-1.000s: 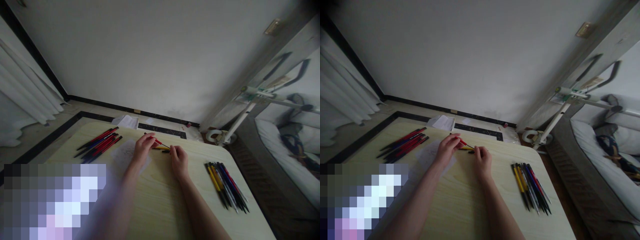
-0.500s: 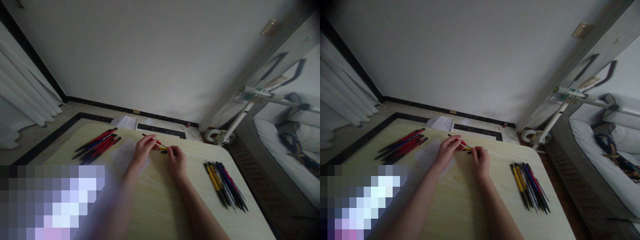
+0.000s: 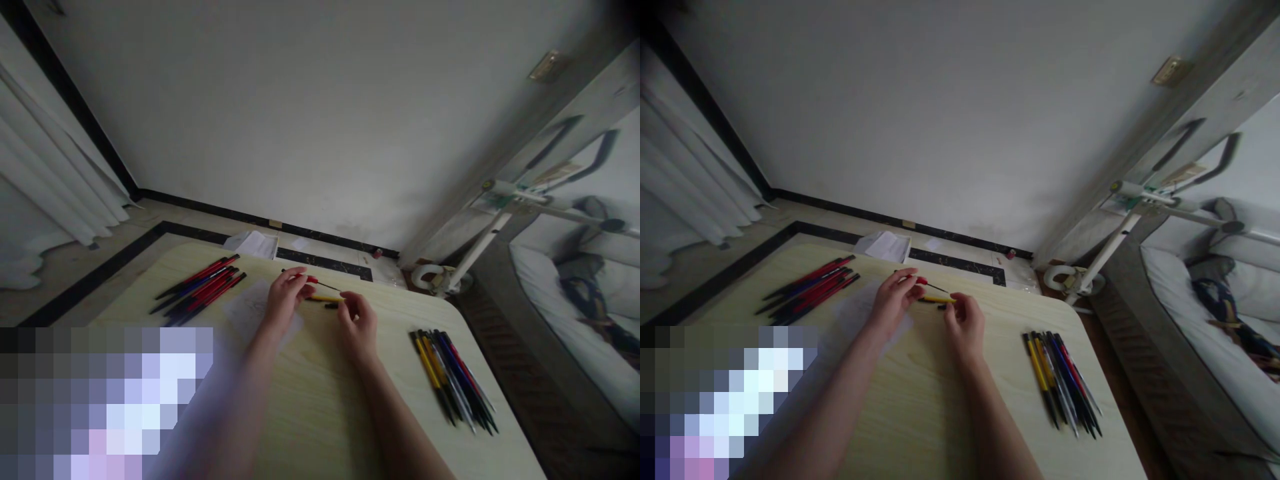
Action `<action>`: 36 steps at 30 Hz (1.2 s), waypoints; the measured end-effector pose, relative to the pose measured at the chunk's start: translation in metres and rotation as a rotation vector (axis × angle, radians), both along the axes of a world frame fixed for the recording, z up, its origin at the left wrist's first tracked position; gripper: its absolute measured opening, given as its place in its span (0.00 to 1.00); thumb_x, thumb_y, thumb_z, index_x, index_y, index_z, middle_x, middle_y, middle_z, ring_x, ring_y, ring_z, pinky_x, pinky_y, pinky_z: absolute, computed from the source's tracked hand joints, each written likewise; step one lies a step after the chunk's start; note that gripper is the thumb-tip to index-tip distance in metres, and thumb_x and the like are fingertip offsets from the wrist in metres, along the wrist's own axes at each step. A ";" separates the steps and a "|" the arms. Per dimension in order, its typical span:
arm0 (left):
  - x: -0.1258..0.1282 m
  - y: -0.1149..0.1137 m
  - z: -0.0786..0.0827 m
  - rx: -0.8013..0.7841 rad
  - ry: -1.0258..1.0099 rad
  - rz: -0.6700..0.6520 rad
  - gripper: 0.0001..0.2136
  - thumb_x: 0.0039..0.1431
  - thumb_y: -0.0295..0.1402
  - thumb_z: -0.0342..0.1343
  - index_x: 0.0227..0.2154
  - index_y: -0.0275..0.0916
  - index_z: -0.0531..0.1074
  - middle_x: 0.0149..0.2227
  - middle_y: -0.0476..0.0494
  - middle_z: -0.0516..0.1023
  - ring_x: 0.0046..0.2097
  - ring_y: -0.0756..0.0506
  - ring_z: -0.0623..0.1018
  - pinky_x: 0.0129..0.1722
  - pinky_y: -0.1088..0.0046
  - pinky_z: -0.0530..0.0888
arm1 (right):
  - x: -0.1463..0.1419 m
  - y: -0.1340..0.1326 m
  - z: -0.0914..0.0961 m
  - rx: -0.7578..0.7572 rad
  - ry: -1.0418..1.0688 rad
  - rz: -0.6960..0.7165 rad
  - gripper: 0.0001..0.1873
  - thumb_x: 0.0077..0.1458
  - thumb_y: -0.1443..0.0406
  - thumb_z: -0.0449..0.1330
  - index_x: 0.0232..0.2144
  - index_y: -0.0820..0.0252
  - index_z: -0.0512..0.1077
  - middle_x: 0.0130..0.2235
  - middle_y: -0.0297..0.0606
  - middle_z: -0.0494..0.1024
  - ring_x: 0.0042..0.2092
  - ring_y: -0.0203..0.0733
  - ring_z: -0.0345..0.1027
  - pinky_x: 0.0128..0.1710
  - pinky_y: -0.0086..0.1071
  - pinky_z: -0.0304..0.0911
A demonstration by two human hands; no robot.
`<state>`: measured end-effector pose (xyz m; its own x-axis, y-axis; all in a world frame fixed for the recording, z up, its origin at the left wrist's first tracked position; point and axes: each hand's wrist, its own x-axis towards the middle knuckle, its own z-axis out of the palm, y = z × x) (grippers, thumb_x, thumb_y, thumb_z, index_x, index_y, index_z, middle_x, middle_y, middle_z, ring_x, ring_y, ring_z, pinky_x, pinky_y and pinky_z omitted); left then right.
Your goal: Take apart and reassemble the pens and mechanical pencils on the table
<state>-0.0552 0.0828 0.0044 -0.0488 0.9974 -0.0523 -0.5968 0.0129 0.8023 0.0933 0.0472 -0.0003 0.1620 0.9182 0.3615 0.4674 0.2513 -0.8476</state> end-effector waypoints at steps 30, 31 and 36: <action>-0.013 0.002 0.002 -0.049 -0.440 -0.100 0.07 0.48 0.28 0.55 0.33 0.37 0.69 0.23 0.51 0.69 0.21 0.56 0.66 0.22 0.79 0.63 | 0.014 -0.002 -0.006 0.007 -0.372 -0.049 0.10 0.46 0.69 0.52 0.26 0.60 0.74 0.31 0.37 0.65 0.30 0.36 0.61 0.30 0.30 0.59; -0.013 0.002 0.002 -0.047 -0.442 -0.107 0.08 0.48 0.28 0.55 0.34 0.37 0.69 0.23 0.51 0.69 0.22 0.56 0.67 0.22 0.79 0.63 | 0.013 -0.002 -0.005 0.012 -0.376 -0.048 0.10 0.46 0.69 0.52 0.26 0.59 0.74 0.31 0.37 0.65 0.30 0.36 0.61 0.30 0.30 0.59; -0.014 0.002 0.003 -0.062 -0.466 -0.134 0.09 0.48 0.27 0.54 0.35 0.37 0.70 0.23 0.51 0.68 0.22 0.56 0.67 0.23 0.79 0.64 | 0.010 -0.004 -0.003 0.034 -0.411 -0.013 0.10 0.46 0.69 0.53 0.29 0.58 0.73 0.31 0.37 0.66 0.32 0.37 0.61 0.32 0.30 0.60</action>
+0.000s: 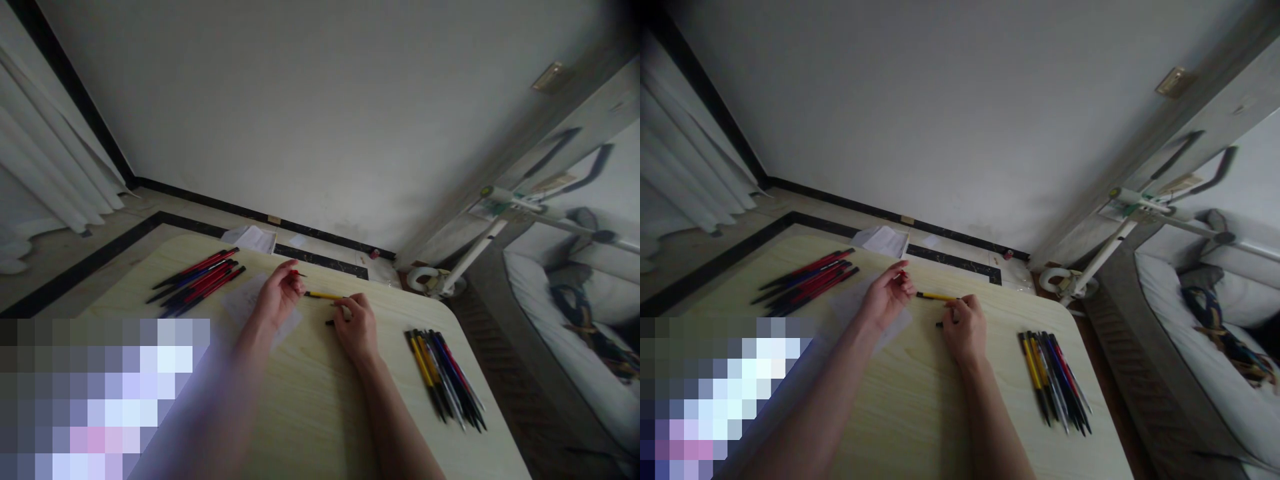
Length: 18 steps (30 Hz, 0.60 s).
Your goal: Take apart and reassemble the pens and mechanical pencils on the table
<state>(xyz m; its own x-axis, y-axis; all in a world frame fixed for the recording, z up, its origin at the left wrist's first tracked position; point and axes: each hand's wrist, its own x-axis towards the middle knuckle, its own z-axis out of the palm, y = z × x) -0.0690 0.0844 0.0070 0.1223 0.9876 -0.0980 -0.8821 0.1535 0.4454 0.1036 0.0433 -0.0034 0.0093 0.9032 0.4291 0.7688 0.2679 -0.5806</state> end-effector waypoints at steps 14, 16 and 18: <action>-0.003 -0.002 0.002 -0.027 -0.032 -0.005 0.09 0.47 0.27 0.52 0.34 0.36 0.70 0.22 0.50 0.68 0.22 0.55 0.67 0.23 0.79 0.64 | 0.000 0.000 -0.003 -0.022 -0.096 0.027 0.09 0.47 0.66 0.54 0.29 0.59 0.73 0.30 0.37 0.66 0.32 0.37 0.62 0.33 0.31 0.60; -0.003 -0.001 0.002 -0.022 -0.032 -0.001 0.09 0.47 0.26 0.52 0.34 0.36 0.70 0.22 0.50 0.67 0.22 0.55 0.67 0.23 0.79 0.64 | 0.001 0.000 -0.003 -0.029 -0.108 0.037 0.09 0.47 0.66 0.54 0.29 0.59 0.74 0.30 0.37 0.66 0.31 0.37 0.62 0.33 0.31 0.60; -0.003 -0.002 0.002 -0.026 -0.026 -0.001 0.09 0.47 0.26 0.52 0.34 0.36 0.70 0.22 0.50 0.67 0.22 0.55 0.66 0.23 0.79 0.64 | 0.001 0.000 -0.003 -0.032 -0.117 0.050 0.09 0.48 0.66 0.54 0.28 0.58 0.74 0.29 0.37 0.66 0.31 0.37 0.62 0.33 0.31 0.60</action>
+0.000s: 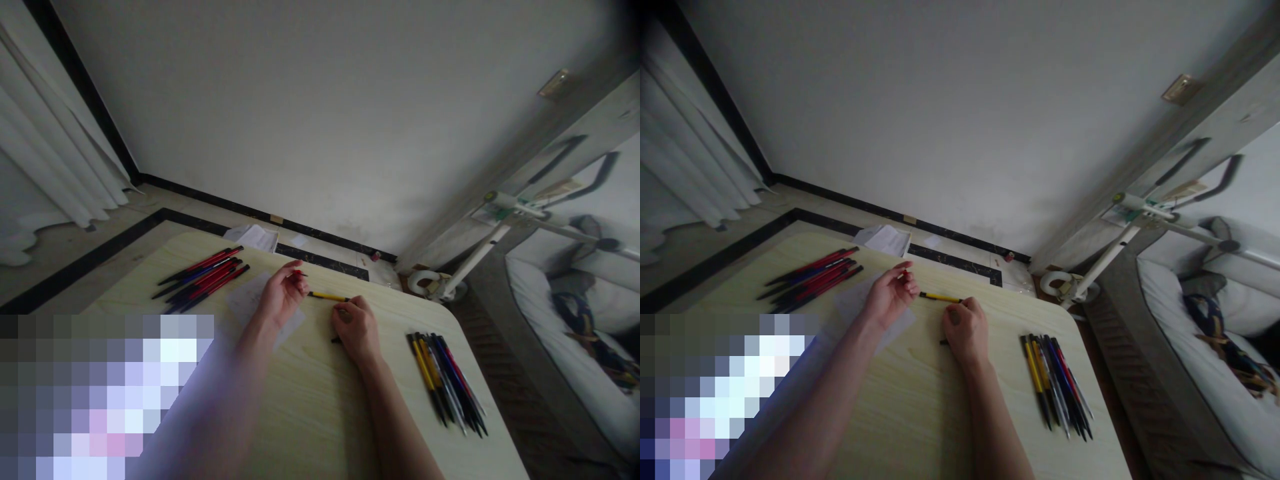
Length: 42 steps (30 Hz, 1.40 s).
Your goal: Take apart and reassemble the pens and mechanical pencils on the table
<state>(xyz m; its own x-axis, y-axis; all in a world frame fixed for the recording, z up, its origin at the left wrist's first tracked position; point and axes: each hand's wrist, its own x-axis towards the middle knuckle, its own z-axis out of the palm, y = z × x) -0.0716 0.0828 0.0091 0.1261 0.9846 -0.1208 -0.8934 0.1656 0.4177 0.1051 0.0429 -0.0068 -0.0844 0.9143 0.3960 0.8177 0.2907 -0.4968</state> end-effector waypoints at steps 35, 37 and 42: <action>0.006 0.004 -0.010 0.051 0.157 0.049 0.14 0.46 0.26 0.53 0.39 0.37 0.68 0.29 0.46 0.73 0.25 0.54 0.71 0.26 0.77 0.66 | 0.008 0.011 -0.001 -0.055 0.803 -0.139 0.11 0.47 0.60 0.58 0.28 0.63 0.70 0.26 0.35 0.72 0.29 0.36 0.64 0.30 0.29 0.60; 0.008 0.004 -0.010 0.060 0.188 0.055 0.14 0.46 0.26 0.53 0.39 0.37 0.68 0.28 0.46 0.73 0.25 0.53 0.70 0.26 0.77 0.66 | 0.010 0.011 -0.001 -0.048 0.836 -0.162 0.10 0.46 0.60 0.58 0.27 0.63 0.70 0.26 0.34 0.71 0.29 0.36 0.64 0.30 0.29 0.59; 0.012 0.003 -0.008 0.053 0.262 0.059 0.13 0.47 0.26 0.53 0.38 0.38 0.67 0.28 0.46 0.73 0.25 0.53 0.70 0.26 0.76 0.67 | 0.010 0.011 -0.001 -0.059 0.906 -0.200 0.11 0.44 0.59 0.59 0.27 0.62 0.70 0.24 0.32 0.70 0.26 0.34 0.62 0.26 0.28 0.58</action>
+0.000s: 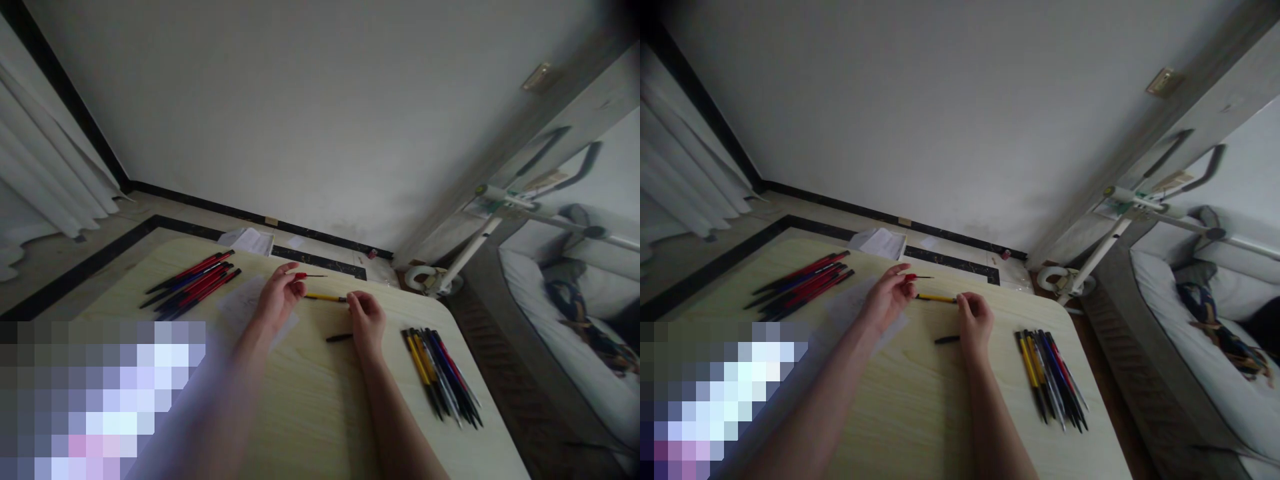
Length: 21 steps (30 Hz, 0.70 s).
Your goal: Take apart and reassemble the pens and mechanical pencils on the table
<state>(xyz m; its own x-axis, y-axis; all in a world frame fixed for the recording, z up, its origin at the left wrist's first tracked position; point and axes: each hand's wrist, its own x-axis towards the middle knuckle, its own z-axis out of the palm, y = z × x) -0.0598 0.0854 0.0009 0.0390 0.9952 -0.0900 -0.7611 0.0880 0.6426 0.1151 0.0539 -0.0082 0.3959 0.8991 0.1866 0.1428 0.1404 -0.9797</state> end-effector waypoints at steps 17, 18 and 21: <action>0.002 -0.001 -0.001 -0.074 -0.085 -0.009 0.05 0.48 0.32 0.51 0.27 0.36 0.64 0.23 0.48 0.70 0.26 0.51 0.71 0.25 0.75 0.66 | -0.008 -0.006 0.004 -0.052 -0.030 -0.009 0.14 0.42 0.58 0.61 0.27 0.64 0.71 0.24 0.36 0.73 0.23 0.34 0.65 0.23 0.27 0.61; 0.002 -0.001 0.000 -0.074 -0.075 -0.013 0.06 0.48 0.33 0.52 0.25 0.36 0.64 0.22 0.49 0.69 0.24 0.52 0.70 0.24 0.76 0.65 | -0.008 -0.006 0.003 -0.052 -0.037 -0.007 0.14 0.42 0.58 0.61 0.28 0.64 0.71 0.24 0.36 0.73 0.23 0.34 0.65 0.23 0.27 0.62; 0.002 -0.003 0.002 -0.045 -0.034 -0.003 0.06 0.47 0.32 0.54 0.27 0.36 0.65 0.22 0.50 0.68 0.23 0.54 0.68 0.23 0.78 0.64 | -0.008 -0.006 0.003 -0.047 -0.021 -0.007 0.14 0.42 0.58 0.61 0.28 0.64 0.71 0.23 0.35 0.73 0.23 0.34 0.65 0.23 0.27 0.61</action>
